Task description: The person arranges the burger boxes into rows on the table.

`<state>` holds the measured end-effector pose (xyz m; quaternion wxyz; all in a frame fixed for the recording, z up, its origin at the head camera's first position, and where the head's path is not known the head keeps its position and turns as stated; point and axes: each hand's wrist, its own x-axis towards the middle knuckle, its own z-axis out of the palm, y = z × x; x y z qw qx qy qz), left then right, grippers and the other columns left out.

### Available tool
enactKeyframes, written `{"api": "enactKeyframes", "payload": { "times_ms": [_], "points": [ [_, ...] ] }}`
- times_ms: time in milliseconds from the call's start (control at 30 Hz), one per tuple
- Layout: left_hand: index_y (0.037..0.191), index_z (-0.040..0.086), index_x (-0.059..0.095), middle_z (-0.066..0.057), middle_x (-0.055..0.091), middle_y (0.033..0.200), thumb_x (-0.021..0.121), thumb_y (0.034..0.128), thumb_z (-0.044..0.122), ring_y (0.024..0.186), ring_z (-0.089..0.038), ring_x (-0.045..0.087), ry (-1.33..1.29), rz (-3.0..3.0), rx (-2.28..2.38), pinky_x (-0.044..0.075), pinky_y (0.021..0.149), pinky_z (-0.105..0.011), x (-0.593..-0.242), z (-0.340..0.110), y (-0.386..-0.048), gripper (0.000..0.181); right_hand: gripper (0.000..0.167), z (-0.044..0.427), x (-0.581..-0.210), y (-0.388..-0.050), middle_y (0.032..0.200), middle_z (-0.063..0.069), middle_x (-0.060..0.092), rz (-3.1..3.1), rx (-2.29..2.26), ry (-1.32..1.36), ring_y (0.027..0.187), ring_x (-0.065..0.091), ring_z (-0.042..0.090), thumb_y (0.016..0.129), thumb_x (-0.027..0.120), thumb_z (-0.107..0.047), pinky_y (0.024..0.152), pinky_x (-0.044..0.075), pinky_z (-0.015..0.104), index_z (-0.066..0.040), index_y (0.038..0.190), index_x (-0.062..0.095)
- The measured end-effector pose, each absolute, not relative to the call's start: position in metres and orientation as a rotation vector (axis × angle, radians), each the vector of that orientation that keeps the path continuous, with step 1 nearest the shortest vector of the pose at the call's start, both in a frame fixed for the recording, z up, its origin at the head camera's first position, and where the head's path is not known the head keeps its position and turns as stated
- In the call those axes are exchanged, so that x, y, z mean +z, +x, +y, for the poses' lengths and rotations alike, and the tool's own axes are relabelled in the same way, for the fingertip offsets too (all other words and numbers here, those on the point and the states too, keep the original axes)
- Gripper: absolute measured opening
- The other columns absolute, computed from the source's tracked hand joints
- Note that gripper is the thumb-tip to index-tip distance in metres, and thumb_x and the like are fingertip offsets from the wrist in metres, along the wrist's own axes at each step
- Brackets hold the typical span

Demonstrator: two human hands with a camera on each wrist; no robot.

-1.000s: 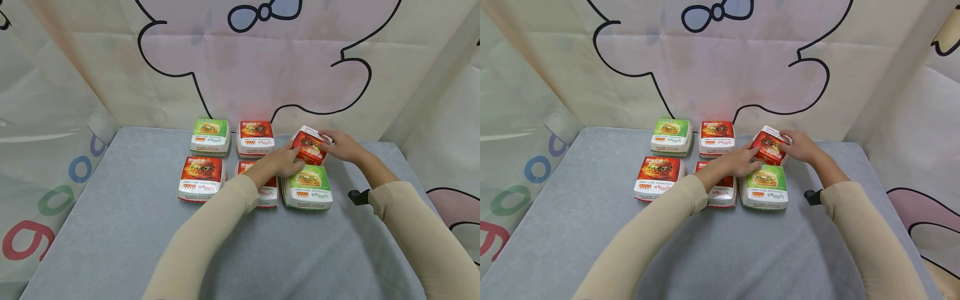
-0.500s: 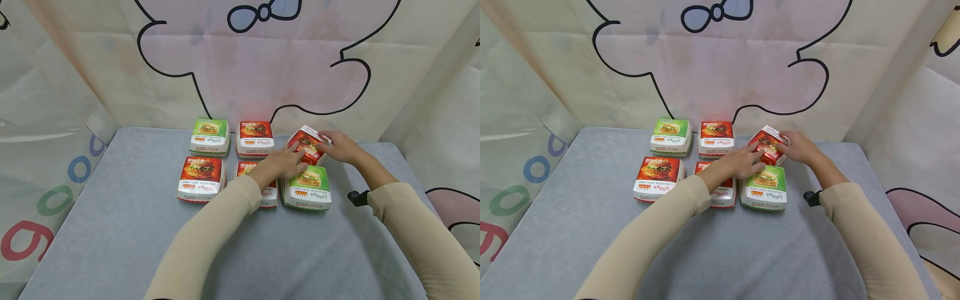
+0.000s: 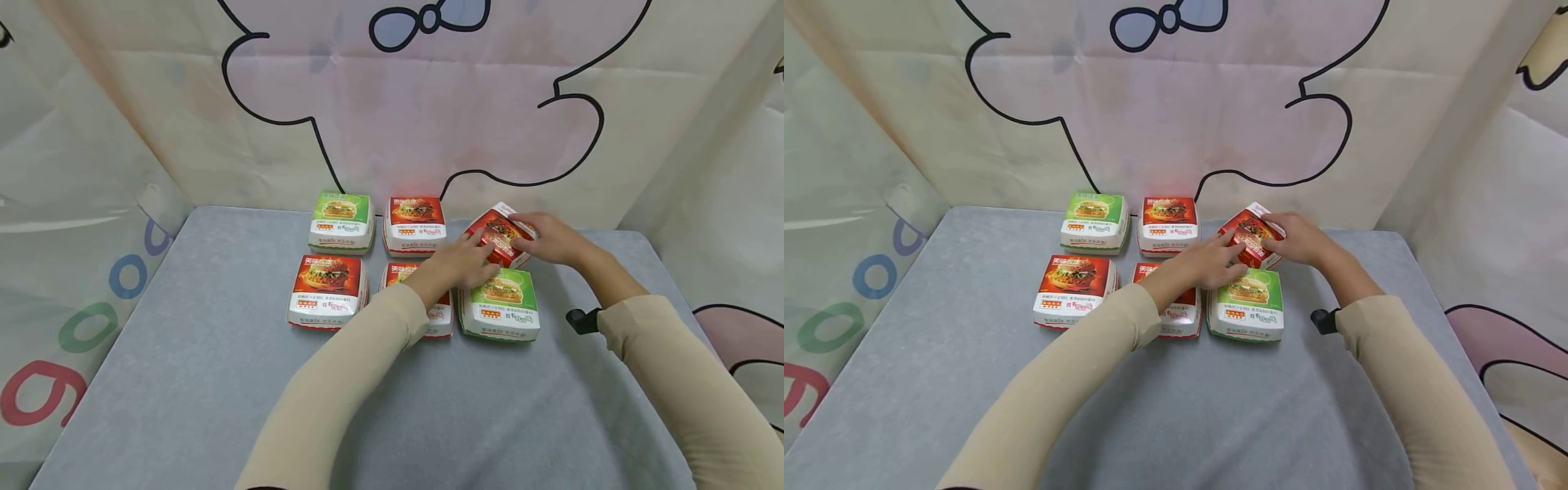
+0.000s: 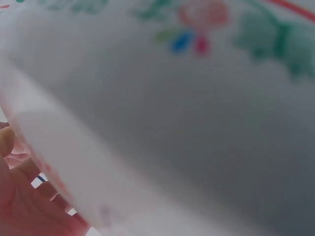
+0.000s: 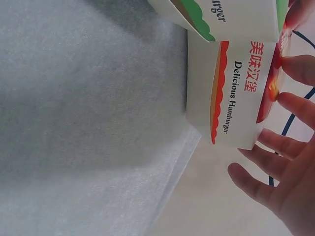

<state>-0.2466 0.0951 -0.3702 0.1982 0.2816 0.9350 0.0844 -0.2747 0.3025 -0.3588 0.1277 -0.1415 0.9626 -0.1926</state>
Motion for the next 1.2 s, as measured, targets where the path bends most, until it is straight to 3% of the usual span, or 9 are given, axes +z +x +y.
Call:
{"api": "enactKeyframes", "payload": {
  "times_ms": [267,567,900,1000,1200],
  "points": [
    [0.160,0.034,0.021,0.005,0.005,0.167,0.026,0.1054,0.053,0.152,-0.019,0.012,0.918,2.600,0.140,0.026,0.117,-0.044,-0.3686,0.1008,-0.2392,0.058,0.063,0.3014,-0.3572,-0.2736,0.141,0.035,0.045,2.838,-0.454,-0.386,0.130,0.039,0.051,0.097,0.063,-0.034,0.100,0.034,0.071,0.004,0.144,0.044],
    [0.159,0.035,0.022,0.005,0.011,0.167,0.026,0.1046,0.057,0.152,-0.017,0.015,0.898,2.610,0.112,0.029,0.116,-0.045,-0.3672,0.1039,-0.2366,0.059,0.069,0.2971,-0.3560,-0.2715,0.144,0.036,0.039,2.865,-0.270,-0.286,0.132,0.037,0.053,0.098,0.056,-0.045,0.095,0.037,0.073,-0.001,0.149,0.040],
    [0.159,0.033,0.025,0.003,0.015,0.166,0.028,0.1047,0.055,0.152,-0.019,0.016,0.877,2.591,0.179,0.027,0.117,-0.042,-0.3681,0.0992,-0.2388,0.058,0.058,0.2973,-0.3553,-0.2753,0.149,0.034,0.030,2.880,-0.383,-0.360,0.132,0.035,0.054,0.102,0.052,-0.028,0.099,0.033,0.073,-0.001,0.151,0.036],
    [0.158,0.034,0.026,0.002,0.016,0.166,0.029,0.1045,0.056,0.152,-0.019,0.016,0.873,2.592,0.192,0.027,0.117,-0.043,-0.3686,0.0979,-0.2391,0.058,0.056,0.2974,-0.3556,-0.2769,0.148,0.034,0.033,2.870,-0.411,-0.410,0.132,0.034,0.053,0.100,0.053,-0.022,0.102,0.032,0.072,0.000,0.150,0.038],
    [0.158,0.035,0.026,0.002,0.016,0.166,0.030,0.1042,0.056,0.151,-0.019,0.016,0.847,2.598,0.203,0.028,0.117,-0.046,-0.3688,0.0946,-0.2400,0.058,0.054,0.2988,-0.3558,-0.2772,0.144,0.036,0.039,2.848,-0.399,-0.411,0.132,0.035,0.053,0.100,0.056,-0.023,0.102,0.032,0.071,0.000,0.147,0.044]
  ]
}}
